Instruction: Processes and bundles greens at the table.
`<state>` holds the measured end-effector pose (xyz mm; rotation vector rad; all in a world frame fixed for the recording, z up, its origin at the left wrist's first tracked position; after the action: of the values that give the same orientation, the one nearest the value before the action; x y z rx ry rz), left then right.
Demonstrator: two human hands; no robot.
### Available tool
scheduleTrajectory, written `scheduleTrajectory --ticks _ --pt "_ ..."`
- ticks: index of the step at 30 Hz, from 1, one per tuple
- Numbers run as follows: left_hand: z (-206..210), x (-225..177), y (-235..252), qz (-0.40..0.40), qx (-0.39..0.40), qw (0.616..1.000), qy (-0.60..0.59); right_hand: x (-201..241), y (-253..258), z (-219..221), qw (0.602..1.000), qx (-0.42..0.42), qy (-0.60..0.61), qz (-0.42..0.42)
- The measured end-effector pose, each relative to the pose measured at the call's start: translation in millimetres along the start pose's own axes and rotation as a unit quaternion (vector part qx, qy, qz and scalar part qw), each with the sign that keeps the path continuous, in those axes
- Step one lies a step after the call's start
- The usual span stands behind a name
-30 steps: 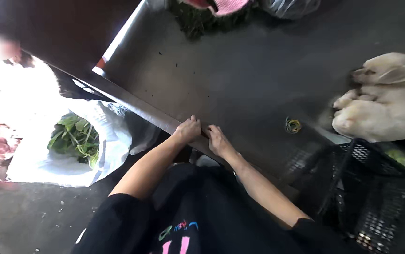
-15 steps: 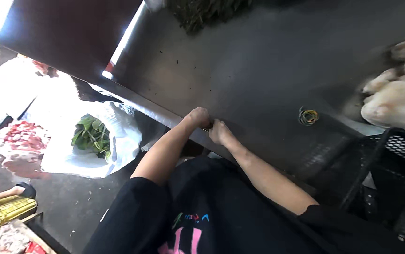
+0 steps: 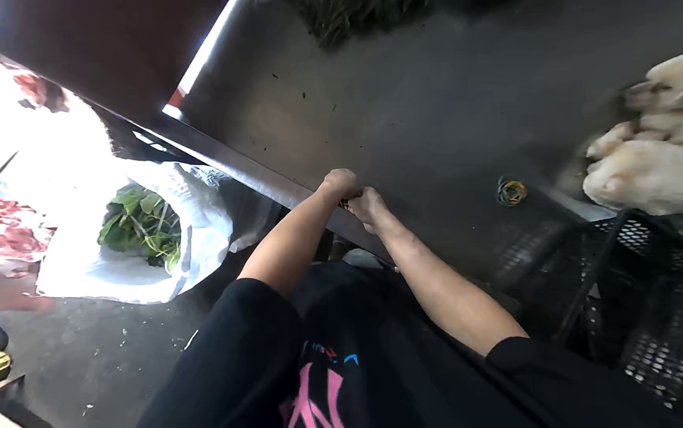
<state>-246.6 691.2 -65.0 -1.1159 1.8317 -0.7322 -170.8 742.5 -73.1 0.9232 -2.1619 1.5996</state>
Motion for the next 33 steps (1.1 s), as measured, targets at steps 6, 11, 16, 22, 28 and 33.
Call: scheduleTrajectory --ticks 6,11,16,22,28,33 --pt "0 52 4 -0.045 -0.043 0.967 -0.247 5 -1 8 0.985 -0.047 0.166 -0.002" --pt "-9 75 -3 -0.029 -0.028 0.932 -0.361 35 -16 10 0.983 -0.088 0.158 -0.025" --pt "-60 126 -68 0.023 -0.088 0.945 -0.315 111 -39 48 0.984 -0.057 0.153 -0.065" --pt "-100 278 -178 -0.048 -0.19 0.942 -0.273 213 -63 185 0.972 0.092 0.175 -0.125" --pt "-28 448 -281 -0.13 -0.289 0.882 -0.349 256 -78 366 0.935 0.297 -0.017 -0.191" --pt "69 499 -284 -0.249 -0.456 0.785 -0.337 251 -86 423 0.806 0.355 -0.363 -0.304"
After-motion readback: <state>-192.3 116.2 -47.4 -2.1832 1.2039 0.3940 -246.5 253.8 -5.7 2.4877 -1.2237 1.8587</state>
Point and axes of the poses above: each hand's wrist, its own y-axis towards the middle knuckle, its own z-axis out of the palm, x = y × z, the point moved 7 cm from there along y, towards the middle knuckle, and after that the axes turned 3 degrees about -y, right-handed, at the moved point
